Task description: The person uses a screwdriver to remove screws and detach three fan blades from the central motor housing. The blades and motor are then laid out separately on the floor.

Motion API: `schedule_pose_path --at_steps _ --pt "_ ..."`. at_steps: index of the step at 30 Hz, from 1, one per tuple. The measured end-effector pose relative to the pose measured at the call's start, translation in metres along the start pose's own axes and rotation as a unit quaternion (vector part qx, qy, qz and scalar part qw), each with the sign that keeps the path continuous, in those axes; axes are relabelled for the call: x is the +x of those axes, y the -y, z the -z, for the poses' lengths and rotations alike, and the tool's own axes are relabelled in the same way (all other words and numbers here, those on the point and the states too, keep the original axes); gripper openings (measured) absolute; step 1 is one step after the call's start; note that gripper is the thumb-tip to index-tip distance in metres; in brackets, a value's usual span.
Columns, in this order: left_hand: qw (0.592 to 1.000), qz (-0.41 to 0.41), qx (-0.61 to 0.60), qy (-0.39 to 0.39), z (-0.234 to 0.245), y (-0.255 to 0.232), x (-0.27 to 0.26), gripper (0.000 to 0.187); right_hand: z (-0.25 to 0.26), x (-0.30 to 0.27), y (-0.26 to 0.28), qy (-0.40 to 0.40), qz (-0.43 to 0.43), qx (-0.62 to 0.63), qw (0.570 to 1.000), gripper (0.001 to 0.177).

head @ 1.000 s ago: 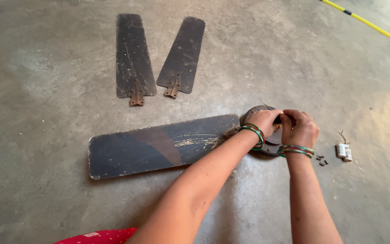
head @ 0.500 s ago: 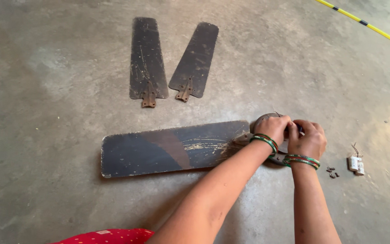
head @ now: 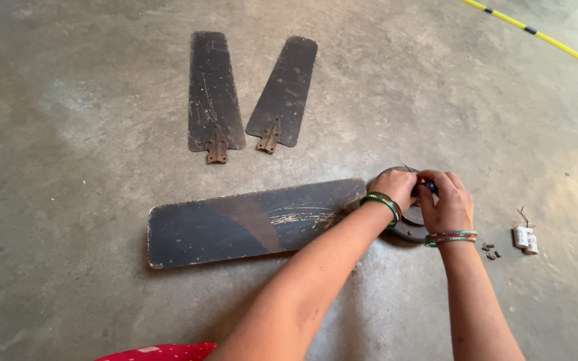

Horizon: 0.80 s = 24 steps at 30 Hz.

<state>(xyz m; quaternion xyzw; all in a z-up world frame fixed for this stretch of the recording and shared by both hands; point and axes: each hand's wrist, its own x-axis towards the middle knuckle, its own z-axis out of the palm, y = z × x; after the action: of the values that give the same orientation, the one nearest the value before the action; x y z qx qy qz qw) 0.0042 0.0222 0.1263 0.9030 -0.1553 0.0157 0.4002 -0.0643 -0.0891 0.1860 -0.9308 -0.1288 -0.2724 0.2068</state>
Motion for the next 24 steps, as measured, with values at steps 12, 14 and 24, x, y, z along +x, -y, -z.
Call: schedule_pose_path --at_steps 12,14,24 --pt "0.997 0.053 -0.034 -0.047 -0.002 -0.005 -0.007 0.022 -0.008 -0.006 0.013 -0.001 -0.132 -0.112 0.985 0.024" --pt "0.999 0.021 -0.027 -0.023 -0.002 0.0 -0.004 0.031 -0.009 -0.005 0.01 -0.013 -0.077 -0.144 0.986 0.024" --pt "0.995 -0.009 -0.067 -0.069 -0.011 0.015 -0.005 0.027 -0.014 0.003 0.002 0.015 -0.116 -0.09 0.989 0.029"
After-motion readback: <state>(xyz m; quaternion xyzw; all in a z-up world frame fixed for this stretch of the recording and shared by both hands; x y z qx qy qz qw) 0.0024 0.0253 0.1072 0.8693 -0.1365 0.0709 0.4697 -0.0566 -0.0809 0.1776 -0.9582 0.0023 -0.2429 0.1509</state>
